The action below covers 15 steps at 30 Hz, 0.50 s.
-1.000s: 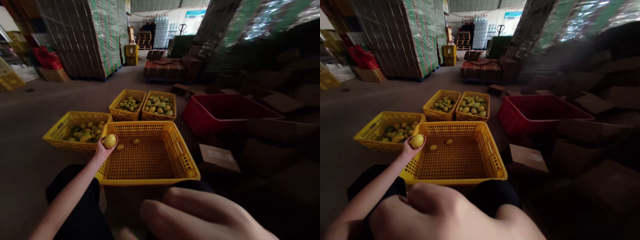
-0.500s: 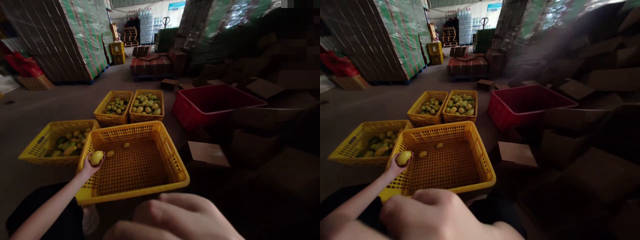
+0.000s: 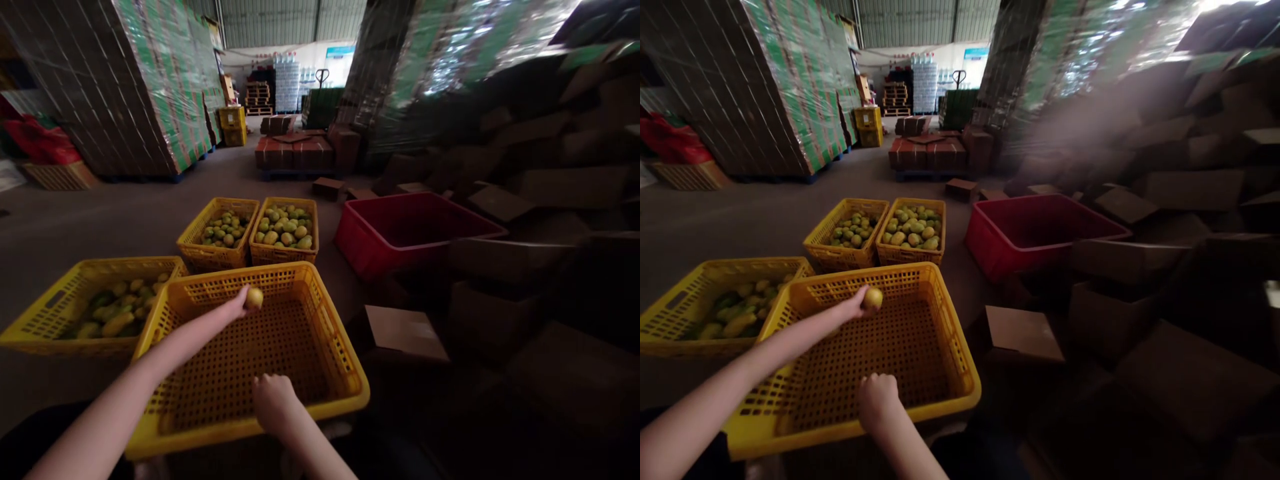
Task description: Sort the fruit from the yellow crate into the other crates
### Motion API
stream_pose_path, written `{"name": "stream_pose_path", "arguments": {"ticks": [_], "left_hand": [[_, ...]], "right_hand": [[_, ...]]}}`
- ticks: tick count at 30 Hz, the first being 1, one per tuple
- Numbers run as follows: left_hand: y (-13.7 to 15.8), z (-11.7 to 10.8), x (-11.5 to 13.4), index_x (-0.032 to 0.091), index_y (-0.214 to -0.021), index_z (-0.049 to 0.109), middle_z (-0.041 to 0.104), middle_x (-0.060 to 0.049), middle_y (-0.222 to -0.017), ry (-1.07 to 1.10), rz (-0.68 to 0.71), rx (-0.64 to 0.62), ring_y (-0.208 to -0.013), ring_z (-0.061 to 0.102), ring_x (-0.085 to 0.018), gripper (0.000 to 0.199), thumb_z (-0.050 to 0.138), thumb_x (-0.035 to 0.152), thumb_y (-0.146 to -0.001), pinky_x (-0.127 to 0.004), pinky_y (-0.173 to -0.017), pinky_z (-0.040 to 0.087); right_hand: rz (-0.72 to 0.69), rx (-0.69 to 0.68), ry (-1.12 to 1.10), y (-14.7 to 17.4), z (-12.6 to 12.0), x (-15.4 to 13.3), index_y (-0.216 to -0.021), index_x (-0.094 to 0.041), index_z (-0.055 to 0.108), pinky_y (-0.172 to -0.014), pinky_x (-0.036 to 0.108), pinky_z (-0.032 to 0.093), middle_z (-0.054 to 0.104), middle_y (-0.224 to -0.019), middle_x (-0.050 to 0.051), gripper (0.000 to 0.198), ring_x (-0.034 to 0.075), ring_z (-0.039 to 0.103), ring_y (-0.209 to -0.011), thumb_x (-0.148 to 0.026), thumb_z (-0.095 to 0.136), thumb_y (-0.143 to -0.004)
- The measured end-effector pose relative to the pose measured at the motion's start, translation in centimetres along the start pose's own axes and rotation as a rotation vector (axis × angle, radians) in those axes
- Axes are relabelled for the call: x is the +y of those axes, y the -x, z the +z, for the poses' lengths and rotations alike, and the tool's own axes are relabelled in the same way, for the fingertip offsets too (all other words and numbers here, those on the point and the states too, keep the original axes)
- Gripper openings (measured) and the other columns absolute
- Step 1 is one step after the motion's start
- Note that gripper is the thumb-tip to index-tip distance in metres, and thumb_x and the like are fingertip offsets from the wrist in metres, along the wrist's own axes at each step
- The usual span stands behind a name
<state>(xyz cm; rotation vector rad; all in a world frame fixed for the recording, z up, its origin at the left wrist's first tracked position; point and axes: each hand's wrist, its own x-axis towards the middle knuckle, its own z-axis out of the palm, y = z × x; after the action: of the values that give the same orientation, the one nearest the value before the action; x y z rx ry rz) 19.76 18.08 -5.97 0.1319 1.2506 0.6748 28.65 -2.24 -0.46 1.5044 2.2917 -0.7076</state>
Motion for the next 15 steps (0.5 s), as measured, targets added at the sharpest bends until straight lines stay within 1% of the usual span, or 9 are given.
{"name": "stream_pose_path", "arguments": {"ticks": [2,4,5,6,7,8,10,13,15], "left_hand": [[0.4,5.1,5.1,0.013,-0.129,0.052,0.071,-0.01,-0.084,0.014,0.149,-0.079,-0.06,0.067,-0.017,0.047,0.038,0.045,-0.097,-0.027,-0.053,0.056],[1.0,8.9,9.2,0.014,-0.134,0.05,0.071,-0.014,-0.104,-0.004,0.277,-0.157,-0.079,0.071,-0.02,0.056,0.044,0.052,-0.093,-0.029,-0.067,0.059],[1.2,10.1,10.3,0.011,-0.137,0.047,0.069,-0.017,-0.111,-0.145,0.38,-0.178,-0.086,0.071,-0.021,0.059,0.041,0.052,-0.094,-0.029,-0.072,0.059],[1.3,10.5,10.8,0.011,-0.136,0.048,0.068,-0.017,-0.114,-0.252,0.44,-0.18,-0.091,0.071,-0.021,0.058,0.042,0.05,-0.093,-0.028,-0.075,0.058],[1.3,10.3,10.6,0.012,-0.134,0.051,0.068,-0.016,-0.113,-0.343,0.474,-0.174,-0.093,0.07,-0.021,0.054,0.044,0.046,-0.093,-0.027,-0.077,0.057],[1.3,9.4,9.7,0.013,-0.129,0.056,0.07,-0.014,-0.109,-0.414,0.479,-0.157,-0.094,0.07,-0.021,0.047,0.046,0.042,-0.093,-0.026,-0.078,0.057],[1.1,5.9,6.7,0.017,-0.112,0.066,0.072,-0.009,-0.092,-0.484,0.428,-0.118,-0.091,0.07,-0.021,0.031,0.049,0.033,-0.091,-0.028,-0.079,0.056],[1.1,-2.3,1.2,0.021,-0.089,0.071,0.066,-0.005,-0.066,-0.568,0.336,-0.049,-0.083,0.07,-0.024,0.027,0.045,0.031,-0.09,-0.033,-0.078,0.057],[1.2,-8.1,-1.6,0.022,-0.085,0.07,0.062,-0.004,-0.061,-0.587,0.294,0.01,-0.079,0.07,-0.026,0.025,0.048,0.033,-0.088,-0.037,-0.075,0.057]], "right_hand": [[0.035,0.038,0.01,-0.4,-0.1,-0.2,-0.113,-0.005,0.066,-0.081,0.039,0.058,0.072,-0.106,0.022,0.03,0.031,0.071,-0.101,-0.009,0.056,-0.085],[0.041,0.052,0.005,-0.8,-0.1,-0.3,-0.113,-0.005,0.066,-0.081,0.041,0.058,0.072,-0.106,0.022,0.03,0.032,0.071,-0.101,-0.01,0.057,-0.084],[0.039,0.044,0.001,-1.0,-0.1,-0.3,-0.113,-0.005,0.066,-0.081,0.041,0.058,0.072,-0.105,0.022,0.031,0.032,0.071,-0.1,-0.011,0.058,-0.084],[0.04,0.039,-0.002,-1.1,0.0,-0.2,-0.113,-0.005,0.066,-0.081,0.041,0.058,0.072,-0.105,0.022,0.031,0.032,0.071,-0.101,-0.011,0.058,-0.084],[0.045,0.039,-0.003,-1.2,0.1,-0.2,-0.113,-0.005,0.066,-0.081,0.042,0.058,0.072,-0.105,0.023,0.031,0.032,0.071,-0.101,-0.012,0.059,-0.084],[0.05,0.047,-0.003,-1.2,0.2,-0.1,-0.112,-0.005,0.066,-0.081,0.042,0.057,0.072,-0.105,0.023,0.03,0.033,0.071,-0.101,-0.012,0.059,-0.084],[0.048,0.069,-0.001,-1.0,0.3,-0.1,-0.112,-0.004,0.067,-0.08,0.042,0.057,0.071,-0.106,0.024,0.03,0.033,0.071,-0.101,-0.013,0.06,-0.083],[0.037,0.065,0.008,-0.6,0.2,-0.2,-0.113,-0.005,0.066,-0.081,0.04,0.057,0.071,-0.107,0.023,0.03,0.032,0.071,-0.101,-0.012,0.058,-0.084],[0.042,0.059,0.025,-0.4,0.2,-0.4,-0.114,-0.007,0.066,-0.081,0.039,0.057,0.071,-0.108,0.021,0.031,0.03,0.071,-0.101,-0.01,0.055,-0.085]]}}
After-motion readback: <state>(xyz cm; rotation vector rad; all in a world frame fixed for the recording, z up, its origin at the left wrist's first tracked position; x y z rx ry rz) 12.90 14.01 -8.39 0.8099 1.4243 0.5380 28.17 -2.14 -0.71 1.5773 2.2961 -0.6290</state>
